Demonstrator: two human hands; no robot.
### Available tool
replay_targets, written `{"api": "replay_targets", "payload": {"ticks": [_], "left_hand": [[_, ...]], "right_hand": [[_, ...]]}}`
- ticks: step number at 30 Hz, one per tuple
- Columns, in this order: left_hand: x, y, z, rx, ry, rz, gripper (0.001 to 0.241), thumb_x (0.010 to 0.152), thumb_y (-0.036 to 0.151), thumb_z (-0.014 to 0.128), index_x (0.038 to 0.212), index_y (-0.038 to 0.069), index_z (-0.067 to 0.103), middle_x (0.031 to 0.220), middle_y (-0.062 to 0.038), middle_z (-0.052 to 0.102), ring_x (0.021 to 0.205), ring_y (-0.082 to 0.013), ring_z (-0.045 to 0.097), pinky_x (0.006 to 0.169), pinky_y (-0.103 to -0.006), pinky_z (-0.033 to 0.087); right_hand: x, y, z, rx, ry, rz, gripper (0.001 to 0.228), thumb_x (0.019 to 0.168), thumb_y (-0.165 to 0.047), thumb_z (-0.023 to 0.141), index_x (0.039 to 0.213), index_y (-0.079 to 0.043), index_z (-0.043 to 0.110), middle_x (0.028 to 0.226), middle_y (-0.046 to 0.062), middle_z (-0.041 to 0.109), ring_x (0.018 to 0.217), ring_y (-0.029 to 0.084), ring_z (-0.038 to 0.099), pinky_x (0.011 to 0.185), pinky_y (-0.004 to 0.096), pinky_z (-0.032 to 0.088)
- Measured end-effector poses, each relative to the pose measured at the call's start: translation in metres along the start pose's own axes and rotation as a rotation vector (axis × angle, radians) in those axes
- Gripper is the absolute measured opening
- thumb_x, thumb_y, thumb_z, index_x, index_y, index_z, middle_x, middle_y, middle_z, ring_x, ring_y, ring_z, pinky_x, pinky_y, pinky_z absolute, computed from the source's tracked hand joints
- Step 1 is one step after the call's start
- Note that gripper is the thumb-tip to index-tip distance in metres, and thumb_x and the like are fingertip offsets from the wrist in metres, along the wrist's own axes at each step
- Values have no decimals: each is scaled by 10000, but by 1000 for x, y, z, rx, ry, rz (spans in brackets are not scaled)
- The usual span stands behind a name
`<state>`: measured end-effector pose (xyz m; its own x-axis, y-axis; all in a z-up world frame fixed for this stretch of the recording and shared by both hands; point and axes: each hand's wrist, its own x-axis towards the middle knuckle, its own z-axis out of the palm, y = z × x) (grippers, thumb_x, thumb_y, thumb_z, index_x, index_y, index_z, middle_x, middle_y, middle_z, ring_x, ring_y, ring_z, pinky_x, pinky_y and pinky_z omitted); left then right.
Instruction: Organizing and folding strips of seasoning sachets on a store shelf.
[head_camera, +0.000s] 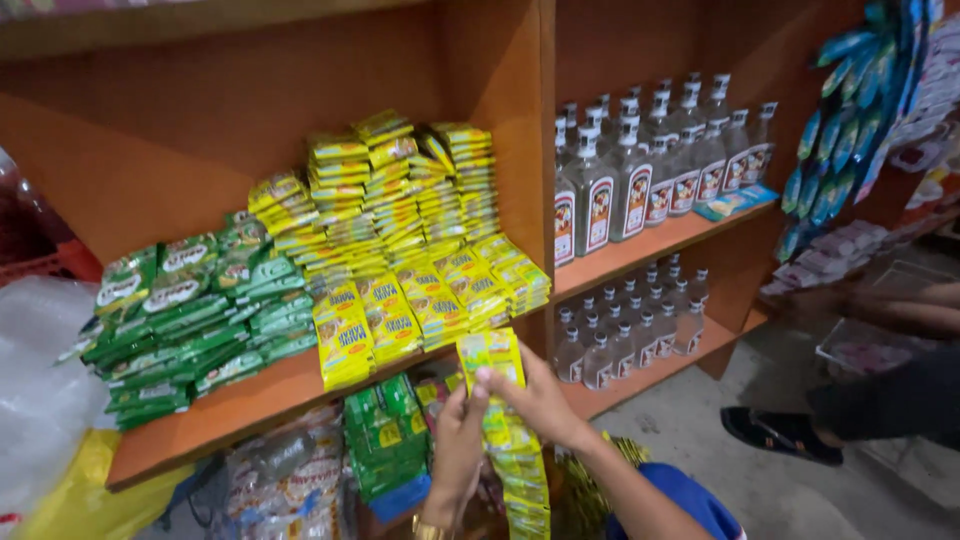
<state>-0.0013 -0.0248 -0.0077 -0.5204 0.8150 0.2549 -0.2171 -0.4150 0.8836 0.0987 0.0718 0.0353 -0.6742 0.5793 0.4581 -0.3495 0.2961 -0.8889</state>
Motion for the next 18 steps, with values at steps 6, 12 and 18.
{"api": "replay_targets", "payload": {"ticks": [6, 12, 18], "left_hand": [[4, -20, -9, 12, -129, -179, 396, 1004, 309, 629, 1249, -1, 642, 1082, -55, 728, 935, -130, 667, 821, -335, 572], [-2, -17, 8, 139, -243, -216, 401, 985, 284, 669, 1281, 13, 654, 1111, -32, 742, 940, -96, 677, 834, -298, 572], [-3, -31, 8, 214, -419, -303, 425, 952, 317, 687, 1284, 58, 629, 1138, -19, 743, 993, -94, 700, 884, -295, 579]], "right_hand": [[7, 4, -16, 118, 46, 40, 431, 937, -212, 720, 1295, -16, 585, 1124, 62, 705, 989, 116, 660, 856, 315, 565], [12, -25, -38, 142, 146, 7, 432, 933, -249, 698, 1288, -31, 584, 1146, 48, 735, 1007, 114, 697, 874, 301, 579], [16, -15, -66, -20, 338, -73, 438, 926, -270, 747, 1259, -14, 624, 1098, 56, 727, 961, 112, 679, 847, 298, 570]]}}
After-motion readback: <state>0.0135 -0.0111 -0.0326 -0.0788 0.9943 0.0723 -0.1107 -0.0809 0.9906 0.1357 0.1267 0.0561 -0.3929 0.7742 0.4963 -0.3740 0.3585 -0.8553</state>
